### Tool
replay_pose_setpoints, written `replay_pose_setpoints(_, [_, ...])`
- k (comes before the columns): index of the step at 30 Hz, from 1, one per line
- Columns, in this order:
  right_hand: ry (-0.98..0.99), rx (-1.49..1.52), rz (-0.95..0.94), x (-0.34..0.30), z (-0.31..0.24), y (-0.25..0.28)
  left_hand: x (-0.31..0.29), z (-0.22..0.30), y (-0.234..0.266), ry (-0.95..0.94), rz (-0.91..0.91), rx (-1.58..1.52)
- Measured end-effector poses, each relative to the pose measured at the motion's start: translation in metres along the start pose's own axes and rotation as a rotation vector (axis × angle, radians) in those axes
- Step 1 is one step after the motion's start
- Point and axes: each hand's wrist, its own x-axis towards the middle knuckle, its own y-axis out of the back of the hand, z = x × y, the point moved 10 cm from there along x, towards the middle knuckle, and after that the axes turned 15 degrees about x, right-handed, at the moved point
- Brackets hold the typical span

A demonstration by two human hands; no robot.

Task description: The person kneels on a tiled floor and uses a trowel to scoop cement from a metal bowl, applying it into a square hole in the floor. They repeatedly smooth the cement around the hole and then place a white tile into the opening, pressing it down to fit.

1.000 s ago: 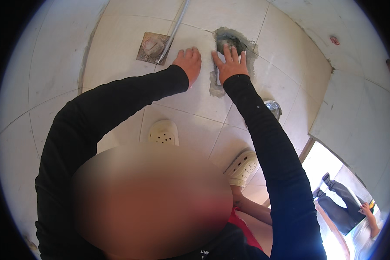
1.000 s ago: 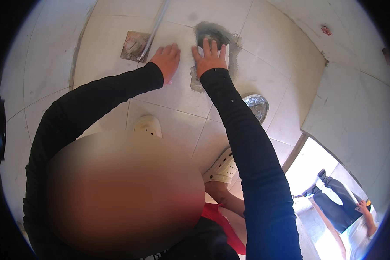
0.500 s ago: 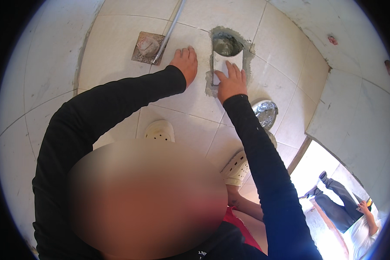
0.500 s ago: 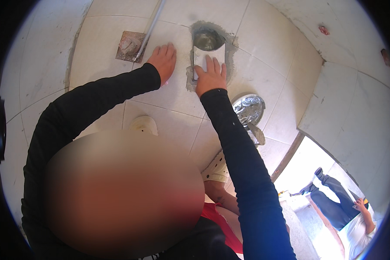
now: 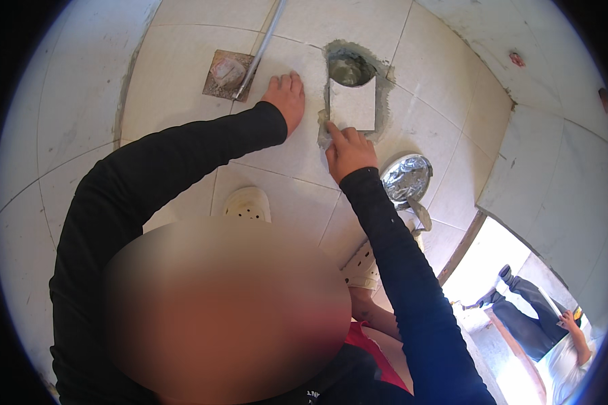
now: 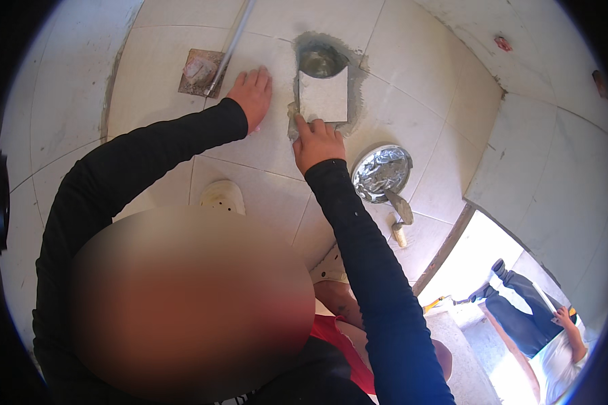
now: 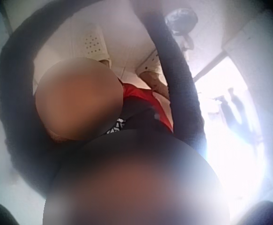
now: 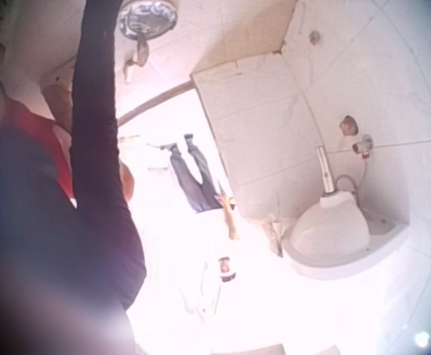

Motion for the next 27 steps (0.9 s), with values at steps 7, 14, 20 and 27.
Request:
replay_pose_setpoints(7, [0.102,-0.235,-0.138,-0.002,-0.002,-0.019,-0.002,0.000,0.000,-0.007,0.007,-0.003])
replay_pose_setpoints(14, [-0.118,0.173,0.040,-0.012,0.038,0.011,-0.002,-0.001,-0.001,0.008,0.040,-0.003])
replay_pose_setpoints(20, [-0.677,0.603,0.254,-0.050,0.113,0.016,0.000,0.003,-0.003,-0.020,-0.030,0.043])
replay_pose_setpoints(27, [-0.491,0.410,0.240,-0.032,0.113,0.014,-0.003,0.002,-0.003,-0.031,-0.052,0.041])
